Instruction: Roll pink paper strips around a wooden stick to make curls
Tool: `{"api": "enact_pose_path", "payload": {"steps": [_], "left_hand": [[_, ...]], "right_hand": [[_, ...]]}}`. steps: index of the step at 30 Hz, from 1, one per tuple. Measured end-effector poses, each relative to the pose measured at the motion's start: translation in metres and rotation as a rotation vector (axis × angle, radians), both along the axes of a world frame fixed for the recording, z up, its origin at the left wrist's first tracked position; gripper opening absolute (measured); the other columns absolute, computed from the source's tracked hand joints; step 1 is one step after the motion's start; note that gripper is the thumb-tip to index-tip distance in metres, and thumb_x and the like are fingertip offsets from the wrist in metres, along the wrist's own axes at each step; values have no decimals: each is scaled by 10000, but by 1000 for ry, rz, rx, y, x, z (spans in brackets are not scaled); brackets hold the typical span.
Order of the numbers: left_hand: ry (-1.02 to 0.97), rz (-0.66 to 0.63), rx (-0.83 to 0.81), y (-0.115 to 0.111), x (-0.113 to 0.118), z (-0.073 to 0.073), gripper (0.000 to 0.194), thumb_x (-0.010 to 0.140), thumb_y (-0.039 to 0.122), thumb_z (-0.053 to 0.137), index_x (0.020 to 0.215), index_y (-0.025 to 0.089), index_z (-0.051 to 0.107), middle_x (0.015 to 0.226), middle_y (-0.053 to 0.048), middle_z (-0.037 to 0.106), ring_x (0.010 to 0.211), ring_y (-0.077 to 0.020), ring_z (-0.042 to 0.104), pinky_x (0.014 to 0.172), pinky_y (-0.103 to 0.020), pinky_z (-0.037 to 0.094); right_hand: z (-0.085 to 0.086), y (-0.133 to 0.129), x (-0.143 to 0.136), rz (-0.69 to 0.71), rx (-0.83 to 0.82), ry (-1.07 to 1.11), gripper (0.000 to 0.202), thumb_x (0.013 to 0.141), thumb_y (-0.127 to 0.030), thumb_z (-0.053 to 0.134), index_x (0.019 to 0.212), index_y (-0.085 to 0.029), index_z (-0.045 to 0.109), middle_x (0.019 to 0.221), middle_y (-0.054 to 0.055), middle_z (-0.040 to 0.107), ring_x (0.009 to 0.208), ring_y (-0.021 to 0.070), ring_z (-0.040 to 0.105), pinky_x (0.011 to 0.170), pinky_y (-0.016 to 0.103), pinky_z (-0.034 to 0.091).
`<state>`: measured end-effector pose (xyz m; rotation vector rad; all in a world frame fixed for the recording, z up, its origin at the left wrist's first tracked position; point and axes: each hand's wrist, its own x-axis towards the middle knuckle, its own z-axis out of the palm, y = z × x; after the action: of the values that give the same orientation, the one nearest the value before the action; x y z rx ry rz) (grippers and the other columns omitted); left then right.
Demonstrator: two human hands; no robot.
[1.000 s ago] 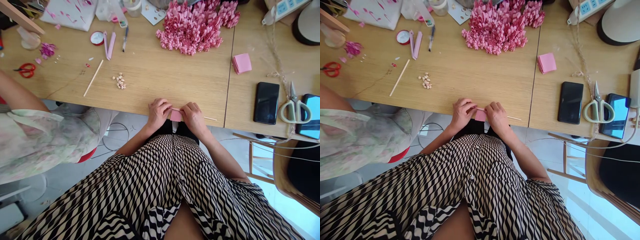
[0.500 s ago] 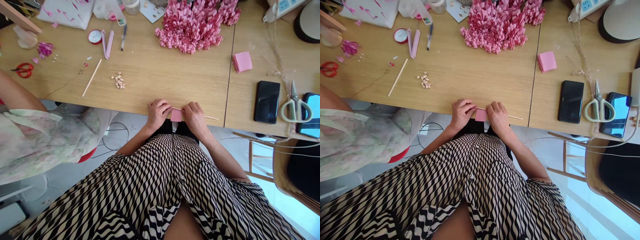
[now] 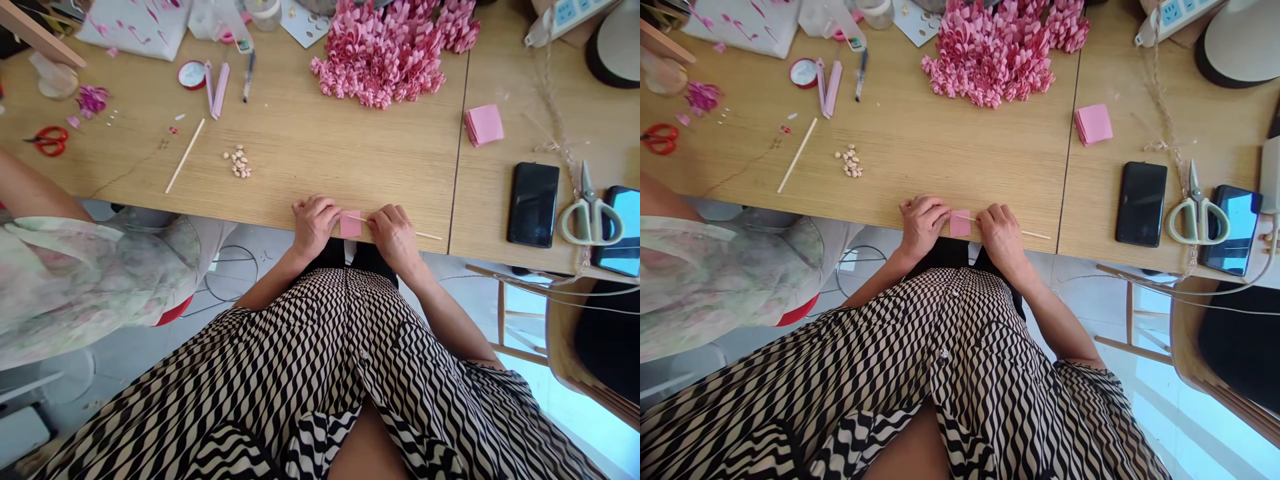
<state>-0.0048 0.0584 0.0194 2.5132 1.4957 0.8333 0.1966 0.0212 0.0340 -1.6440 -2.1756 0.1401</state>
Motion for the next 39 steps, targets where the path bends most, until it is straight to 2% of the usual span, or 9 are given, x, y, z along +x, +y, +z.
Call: {"api": "enact_pose_path", "payload": {"steps": [5, 13, 17, 19, 22, 25, 27, 31, 39], "left_hand": [[-27, 10, -40, 0, -4, 1, 216, 921, 403, 580, 1016, 249, 700, 1028, -39, 693, 1022, -207, 601, 894, -394, 295], [-46, 4, -68, 9, -3, -2, 225, 920, 416, 569, 898, 260, 729, 966, -19, 676, 978, -199, 590, 897, -399, 279], [-87, -1, -70, 10, -6, 1, 273, 921, 455, 546, 1006, 261, 718, 1030, -38, 662, 1037, -211, 574, 935, -401, 299], [-125, 17, -52, 3, -8, 2, 290, 932, 450, 528, 1048, 255, 709, 1035, -48, 651, 1041, -207, 572, 938, -390, 330], [-155, 41, 9, -17, -13, -1, 268, 958, 399, 506, 960, 244, 724, 933, -41, 640, 972, -187, 584, 919, -368, 374], [-124, 8, 113, -41, -18, -14, 242, 936, 380, 549, 867, 241, 734, 833, -37, 638, 908, -183, 598, 853, -352, 404], [-118, -29, 152, -51, -20, -24, 224, 932, 367, 555, 880, 254, 742, 755, -24, 627, 803, -164, 589, 791, -339, 397], [-107, 8, 54, -56, -20, -35, 266, 951, 393, 511, 910, 272, 745, 687, -15, 615, 706, -152, 560, 748, -349, 364], [-124, 32, -15, -57, -12, -36, 281, 956, 407, 500, 910, 279, 746, 672, -17, 592, 703, -159, 540, 763, -373, 322]], "right_hand": [[-1, 0, 1, 5, -7, 17, 222, 955, -210, 449, 878, -170, 653, 879, 99, 618, 827, 219, 478, 712, 333, 427], [5, -1, -4, 22, -51, 5, 256, 970, -223, 416, 902, -159, 654, 900, 113, 624, 856, 224, 476, 733, 334, 415], [5, -3, -5, 28, -50, -30, 261, 970, -207, 409, 880, -161, 651, 889, 111, 624, 847, 222, 476, 724, 329, 405], [5, -4, -6, 36, -44, -47, 255, 967, -199, 415, 872, -164, 648, 884, 106, 625, 842, 222, 477, 717, 327, 403], [4, -5, -7, 56, -42, -50, 231, 961, -198, 434, 876, -169, 647, 889, 100, 626, 840, 222, 478, 721, 324, 402], [5, -5, -10, 81, -55, -43, 202, 952, -199, 458, 884, -176, 646, 895, 94, 624, 846, 222, 480, 725, 323, 399], [5, -6, -12, 92, -64, -39, 208, 954, -199, 450, 886, -182, 646, 898, 93, 620, 850, 223, 478, 728, 327, 392], [5, -7, -14, 108, -81, -37, 238, 963, -206, 423, 882, -189, 646, 899, 100, 619, 854, 230, 467, 728, 342, 378], [8, -16, -12, 132, -59, -48, 238, 963, -202, 431, 878, -190, 652, 887, 90, 629, 851, 220, 469, 728, 329, 386]]}}
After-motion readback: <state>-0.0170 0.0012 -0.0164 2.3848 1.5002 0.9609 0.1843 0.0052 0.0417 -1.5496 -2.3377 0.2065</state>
